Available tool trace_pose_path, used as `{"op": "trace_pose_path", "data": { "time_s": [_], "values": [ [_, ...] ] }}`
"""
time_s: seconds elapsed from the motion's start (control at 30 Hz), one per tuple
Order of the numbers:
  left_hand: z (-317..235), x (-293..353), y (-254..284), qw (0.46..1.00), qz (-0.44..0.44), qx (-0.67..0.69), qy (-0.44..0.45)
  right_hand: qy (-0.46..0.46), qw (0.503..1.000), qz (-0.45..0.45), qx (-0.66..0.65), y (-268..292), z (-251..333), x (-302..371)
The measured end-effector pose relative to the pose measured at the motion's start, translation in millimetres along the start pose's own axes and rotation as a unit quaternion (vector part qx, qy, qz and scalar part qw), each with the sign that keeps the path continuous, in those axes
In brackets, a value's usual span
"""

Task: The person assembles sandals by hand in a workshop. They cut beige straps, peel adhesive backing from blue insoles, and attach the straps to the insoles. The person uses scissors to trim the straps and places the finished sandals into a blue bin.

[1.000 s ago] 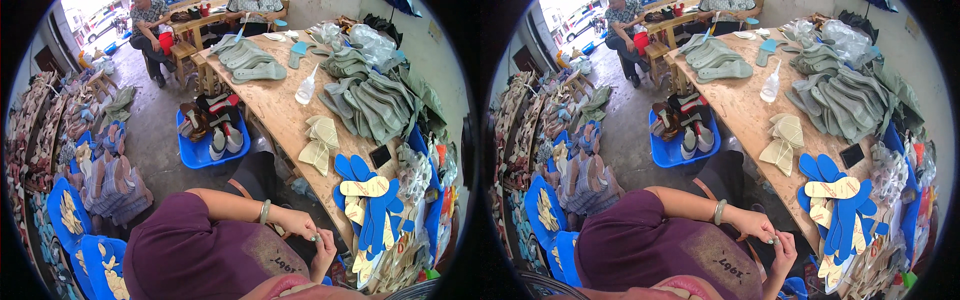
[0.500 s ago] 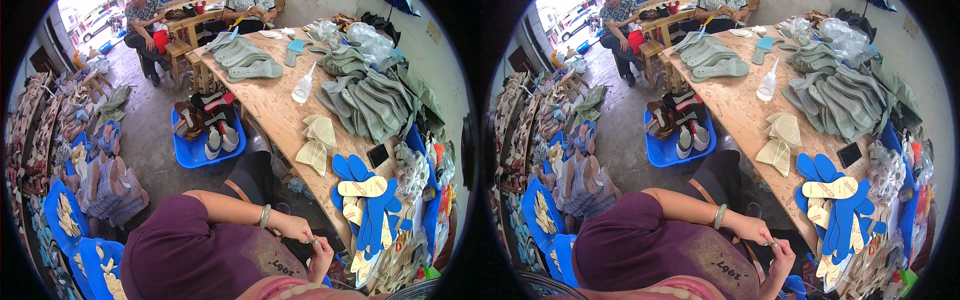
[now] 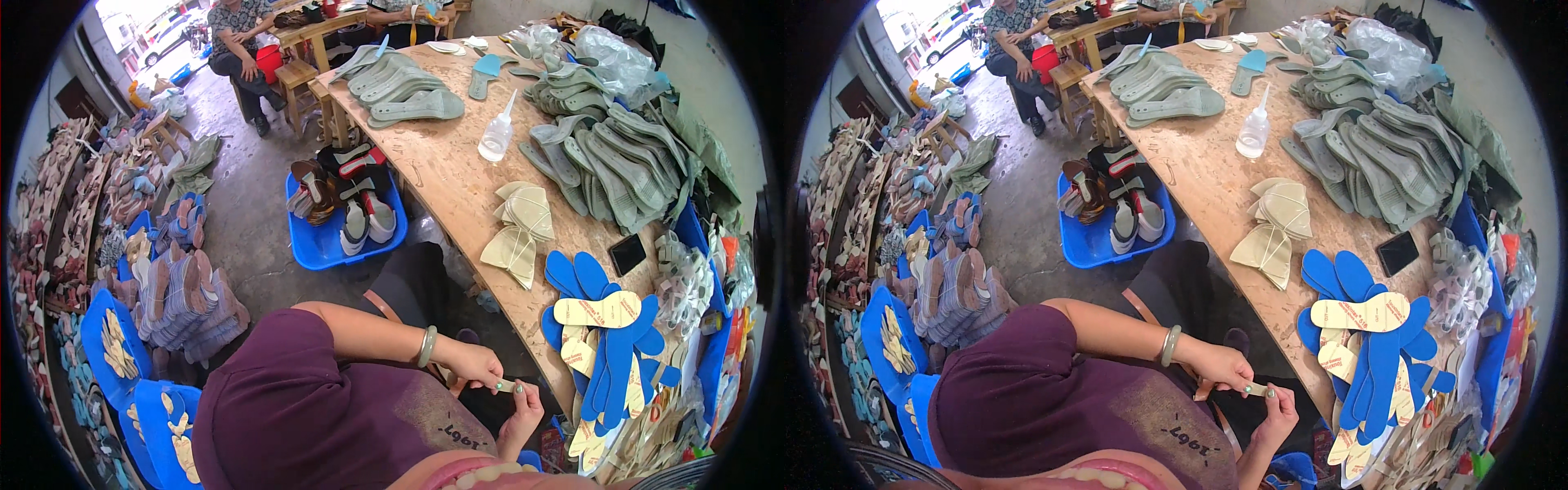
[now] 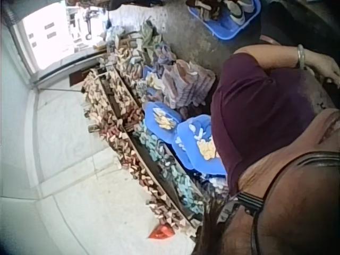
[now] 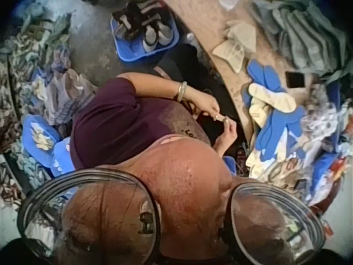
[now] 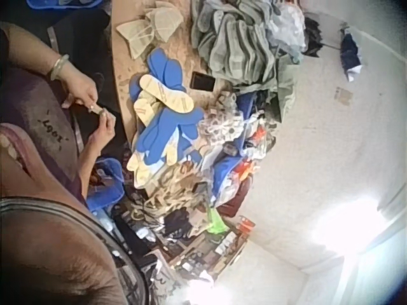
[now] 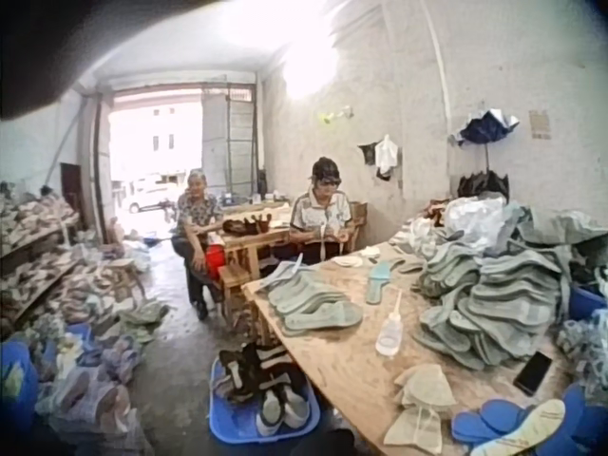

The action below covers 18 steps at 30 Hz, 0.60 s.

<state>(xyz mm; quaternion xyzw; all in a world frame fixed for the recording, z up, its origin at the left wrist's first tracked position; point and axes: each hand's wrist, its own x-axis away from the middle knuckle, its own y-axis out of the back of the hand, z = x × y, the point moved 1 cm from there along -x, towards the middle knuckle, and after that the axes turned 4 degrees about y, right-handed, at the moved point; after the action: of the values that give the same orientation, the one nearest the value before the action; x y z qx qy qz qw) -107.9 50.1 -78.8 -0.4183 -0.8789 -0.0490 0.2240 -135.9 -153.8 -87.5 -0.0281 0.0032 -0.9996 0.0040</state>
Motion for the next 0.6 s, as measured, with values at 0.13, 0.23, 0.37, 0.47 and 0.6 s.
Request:
{"op": "trace_pose_path", "data": {
  "time_s": [0.13,0.23,0.37,0.47,0.6],
  "values": [
    [9,-4,8,1.000,-0.015,-0.018,-0.012,-0.043,0.999,0.012,-0.028,8,-16,-3],
    [14,-6,11,0.999,-0.027,-0.042,-0.019,-0.014,0.999,0.038,0.003,11,-26,-14],
    [10,-7,14,0.997,-0.027,-0.058,-0.046,-0.027,0.983,0.179,0.019,-25,-2,-13],
    [-2,3,17,0.998,-0.041,-0.046,-0.001,0.001,0.982,0.178,0.062,-24,-14,-15],
    [-3,-5,17,0.997,-0.047,-0.046,-0.038,0.065,0.975,0.125,0.174,-12,-3,-10]
  ]
}}
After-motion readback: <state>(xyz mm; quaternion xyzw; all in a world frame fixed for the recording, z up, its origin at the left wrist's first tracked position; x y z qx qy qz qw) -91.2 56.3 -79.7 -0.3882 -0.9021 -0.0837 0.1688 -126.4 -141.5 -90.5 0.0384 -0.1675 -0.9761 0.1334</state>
